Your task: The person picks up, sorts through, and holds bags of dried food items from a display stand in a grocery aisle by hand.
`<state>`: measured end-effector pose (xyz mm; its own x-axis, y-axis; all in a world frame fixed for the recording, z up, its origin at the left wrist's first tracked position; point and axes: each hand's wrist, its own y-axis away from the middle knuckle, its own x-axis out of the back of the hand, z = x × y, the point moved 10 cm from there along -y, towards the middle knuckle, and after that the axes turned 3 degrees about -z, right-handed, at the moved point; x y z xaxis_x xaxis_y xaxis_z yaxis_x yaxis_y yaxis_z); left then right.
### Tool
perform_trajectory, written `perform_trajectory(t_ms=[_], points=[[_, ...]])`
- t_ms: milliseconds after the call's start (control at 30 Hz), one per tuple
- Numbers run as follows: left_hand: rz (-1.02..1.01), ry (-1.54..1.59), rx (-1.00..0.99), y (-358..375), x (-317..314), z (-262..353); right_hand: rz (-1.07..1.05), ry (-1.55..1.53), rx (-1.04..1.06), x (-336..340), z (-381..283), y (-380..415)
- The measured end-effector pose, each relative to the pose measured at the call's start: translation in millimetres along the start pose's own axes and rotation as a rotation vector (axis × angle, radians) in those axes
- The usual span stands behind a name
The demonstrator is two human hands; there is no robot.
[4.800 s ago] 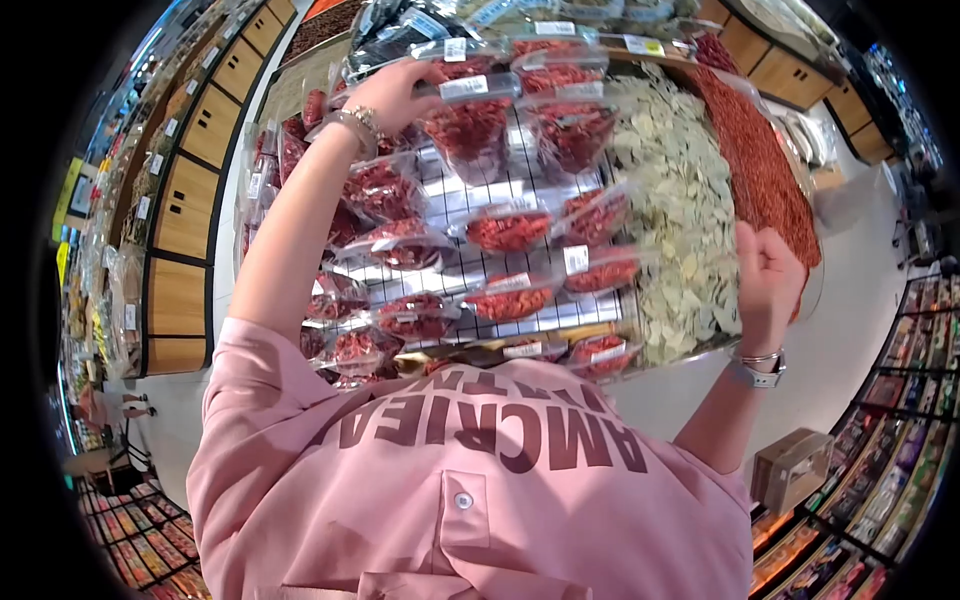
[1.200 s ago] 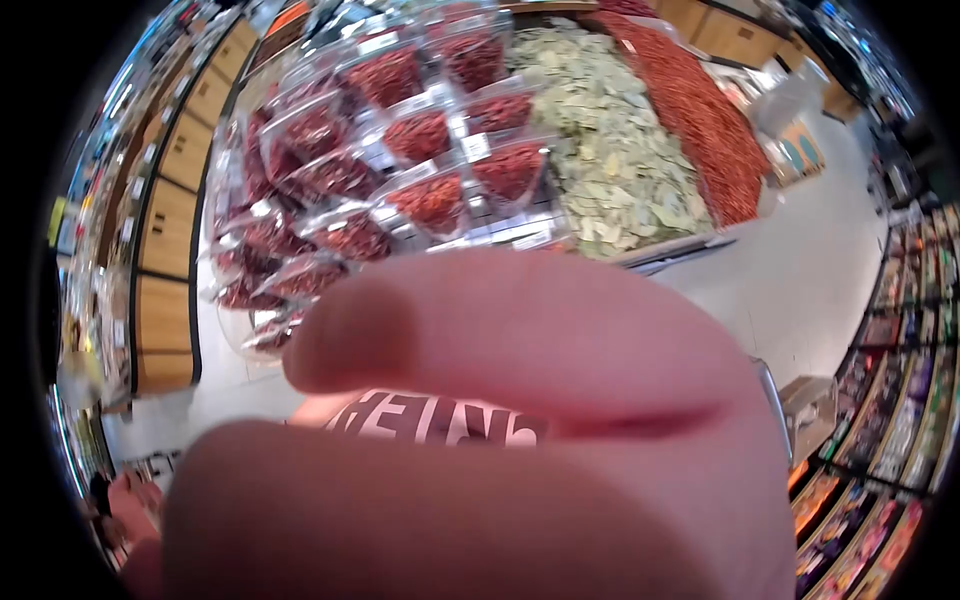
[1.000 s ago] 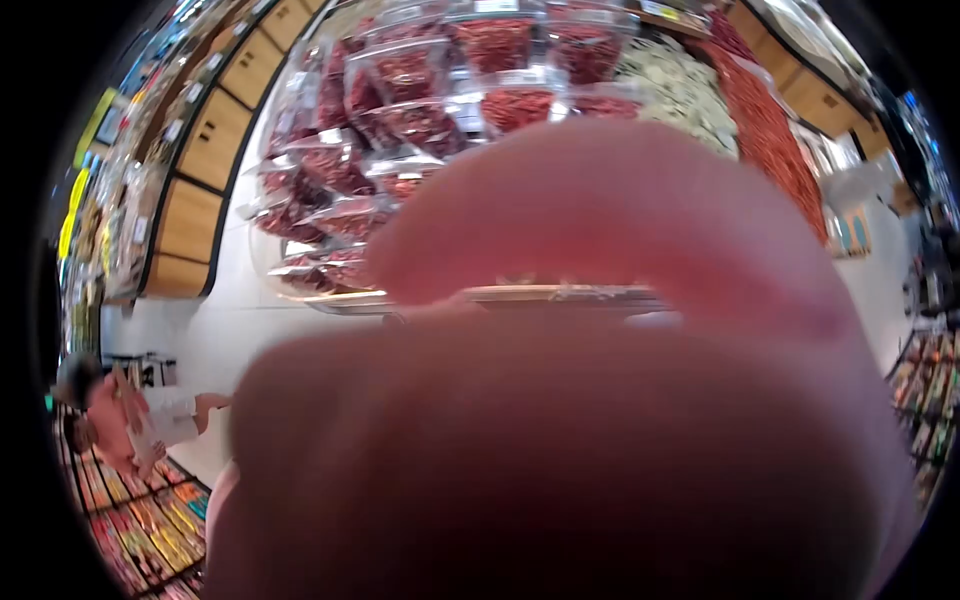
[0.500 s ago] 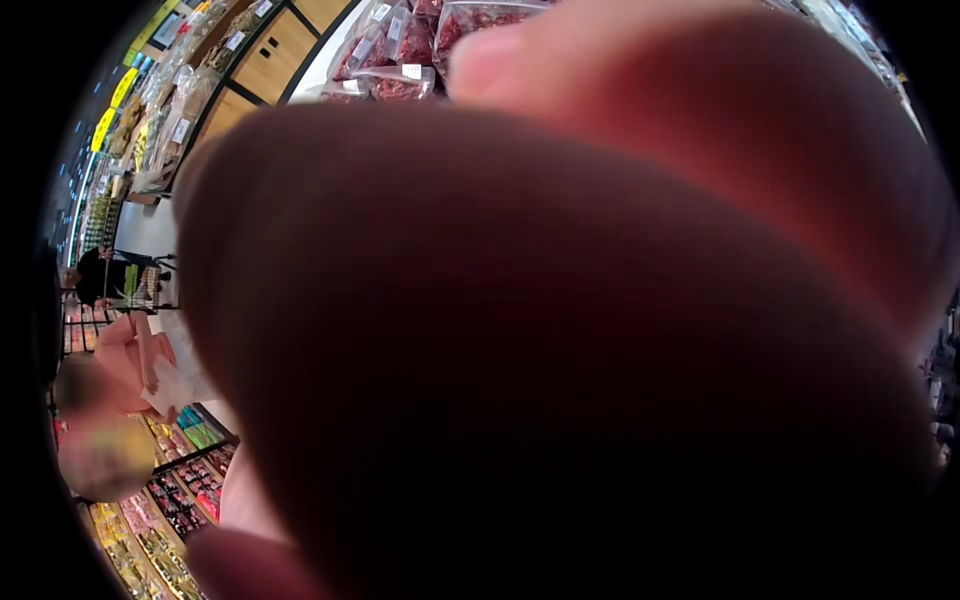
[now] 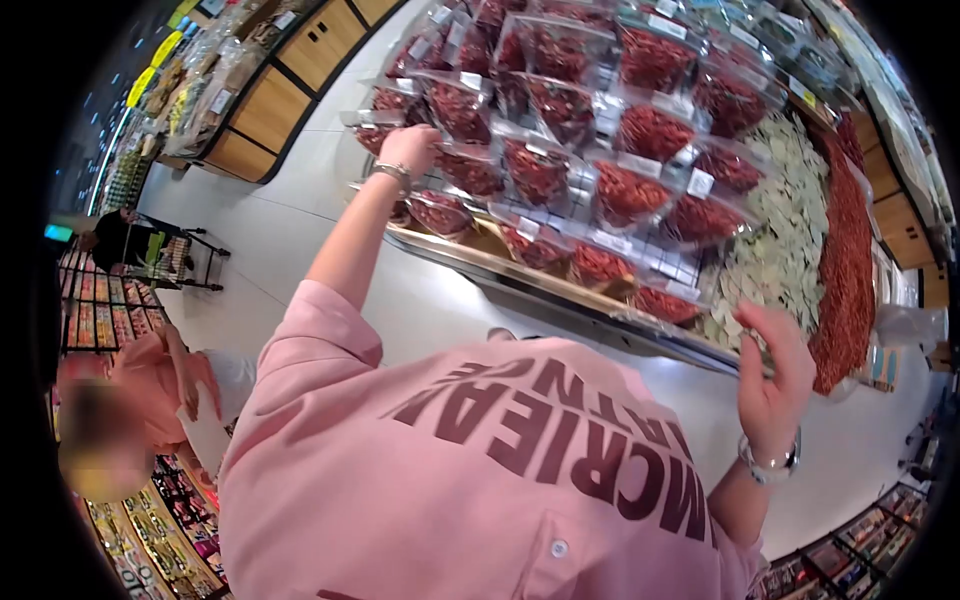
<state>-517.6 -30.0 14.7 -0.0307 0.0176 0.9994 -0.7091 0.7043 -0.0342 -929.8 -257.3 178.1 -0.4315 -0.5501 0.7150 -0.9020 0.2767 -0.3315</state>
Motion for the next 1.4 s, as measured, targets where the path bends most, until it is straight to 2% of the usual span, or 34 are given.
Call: perform_trajectory(t_ms=[133,233,400,467,567,833,1033,1167,1267,1400], points=[[0.058,-0.077,-0.026,-3.5,2.9,-5.2,0.082,-0.006,-0.154,19.4,34.2,23.3],[0.164,-0.007,0.004,2.4,11.0,-15.5,0.119,-0.061,-0.236,22.6,43.0,31.2],[0.074,0.067,0.081,5.1,3.3,-32.4,0.020,-0.038,-0.267,6.4,42.2,32.1],[0.088,0.073,0.046,5.0,4.9,-28.5,-0.020,-0.067,-0.307,-1.5,39.9,29.7],[0.065,0.062,0.040,5.5,1.5,-23.0,-0.096,-0.016,-0.285,-8.4,40.4,26.6],[0.115,0.091,-0.043,14.5,11.5,-7.4,-0.132,-0.037,-0.271,-19.4,46.5,26.4],[0.174,0.208,-0.128,5.5,41.0,7.1,-0.158,-0.051,-0.281,-26.8,50.6,26.6],[0.304,0.169,0.013,-33.7,77.4,-6.0,-0.169,-0.055,-0.312,-29.1,51.6,27.4],[0.256,0.125,0.022,-67.5,75.2,-13.4,-0.153,-0.094,-0.336,-29.0,51.5,32.3],[0.075,0.028,0.004,-100.6,49.0,-23.4,-0.192,-0.051,-0.409,-25.1,55.0,42.1]])
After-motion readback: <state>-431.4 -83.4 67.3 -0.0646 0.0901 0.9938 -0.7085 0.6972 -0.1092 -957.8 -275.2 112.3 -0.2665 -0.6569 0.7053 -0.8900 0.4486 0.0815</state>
